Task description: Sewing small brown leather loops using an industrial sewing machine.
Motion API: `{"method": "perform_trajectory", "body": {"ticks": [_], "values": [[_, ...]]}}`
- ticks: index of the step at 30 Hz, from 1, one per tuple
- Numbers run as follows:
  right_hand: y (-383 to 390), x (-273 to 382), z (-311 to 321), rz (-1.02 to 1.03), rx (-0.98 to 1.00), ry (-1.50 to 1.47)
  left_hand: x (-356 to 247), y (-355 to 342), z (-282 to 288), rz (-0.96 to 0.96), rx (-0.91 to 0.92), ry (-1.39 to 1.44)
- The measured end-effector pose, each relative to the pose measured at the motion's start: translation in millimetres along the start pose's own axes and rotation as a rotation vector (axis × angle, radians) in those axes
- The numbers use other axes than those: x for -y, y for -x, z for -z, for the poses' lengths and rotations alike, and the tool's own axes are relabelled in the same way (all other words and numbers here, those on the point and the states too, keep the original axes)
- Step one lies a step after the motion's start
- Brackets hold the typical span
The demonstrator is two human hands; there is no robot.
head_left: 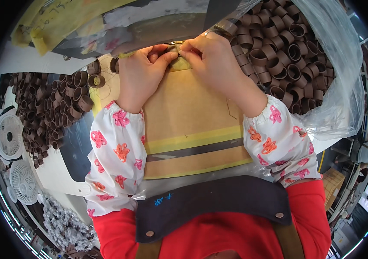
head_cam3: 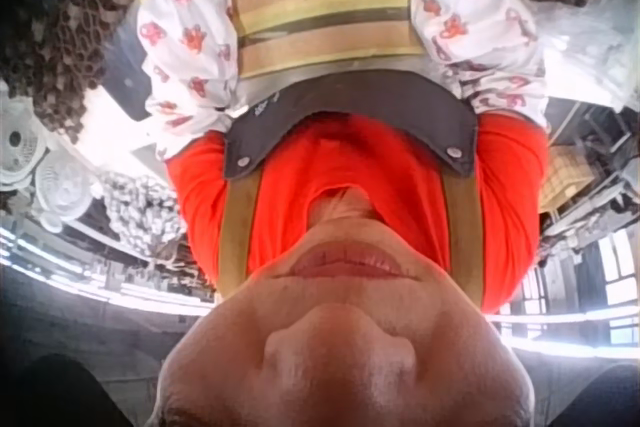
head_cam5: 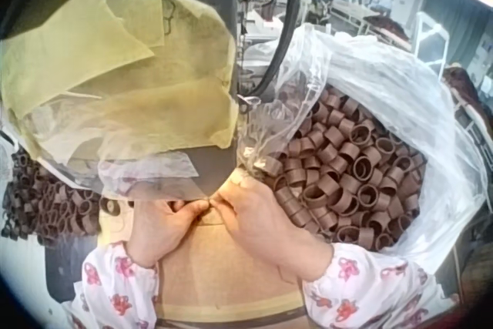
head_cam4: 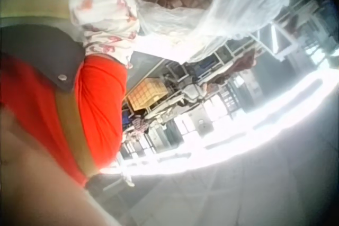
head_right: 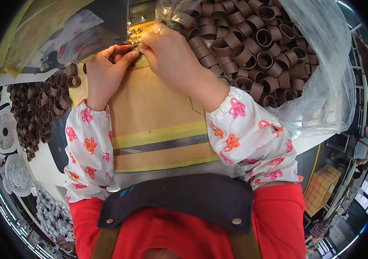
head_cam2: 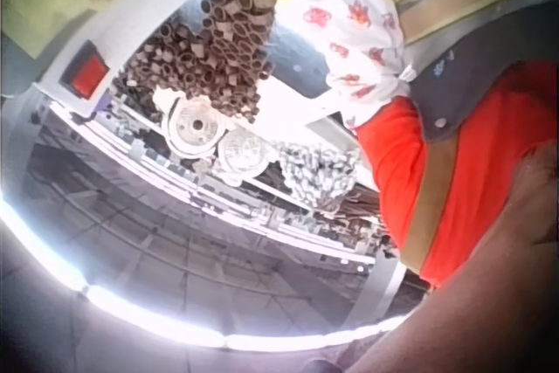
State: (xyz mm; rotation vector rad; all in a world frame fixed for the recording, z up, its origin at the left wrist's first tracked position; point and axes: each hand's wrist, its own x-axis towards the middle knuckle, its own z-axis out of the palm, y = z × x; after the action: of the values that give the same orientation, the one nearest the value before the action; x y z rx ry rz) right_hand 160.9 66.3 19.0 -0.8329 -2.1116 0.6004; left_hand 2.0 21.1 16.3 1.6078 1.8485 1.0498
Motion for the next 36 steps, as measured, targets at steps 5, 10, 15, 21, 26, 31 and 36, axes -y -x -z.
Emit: {"method": "perform_trajectory", "body": {"ticks": [5, 10, 15, 21, 26, 31, 36], "values": [[0, 0, -1, -0.007, -0.016, 0.017, 1, 0, -1, 0.007, 0.000, -0.011], [-1, -1, -2, 0.002, -0.006, 0.036, -3, -1, 1, 0.037, 0.019, -0.019], [-1, -3, -2, 0.030, -0.022, 0.044, -1, -1, 0, 0.059, 0.033, 0.002], [-1, 4, 0, 0.007, -0.023, 0.175, -2, -1, 3, 0.072, 0.056, -0.008], [-2, 6, 1, -0.043, 0.004, 0.203, -1, -1, 3, 0.060, 0.060, 0.001], [-6, 8, -1, -0.024, 0.045, 0.244, 3, -1, 6, 0.061, 0.044, 0.065], [-3, 8, 2, -0.047, 0.047, 0.296, -3, -1, 4, 0.022, 0.037, -0.011]]}}
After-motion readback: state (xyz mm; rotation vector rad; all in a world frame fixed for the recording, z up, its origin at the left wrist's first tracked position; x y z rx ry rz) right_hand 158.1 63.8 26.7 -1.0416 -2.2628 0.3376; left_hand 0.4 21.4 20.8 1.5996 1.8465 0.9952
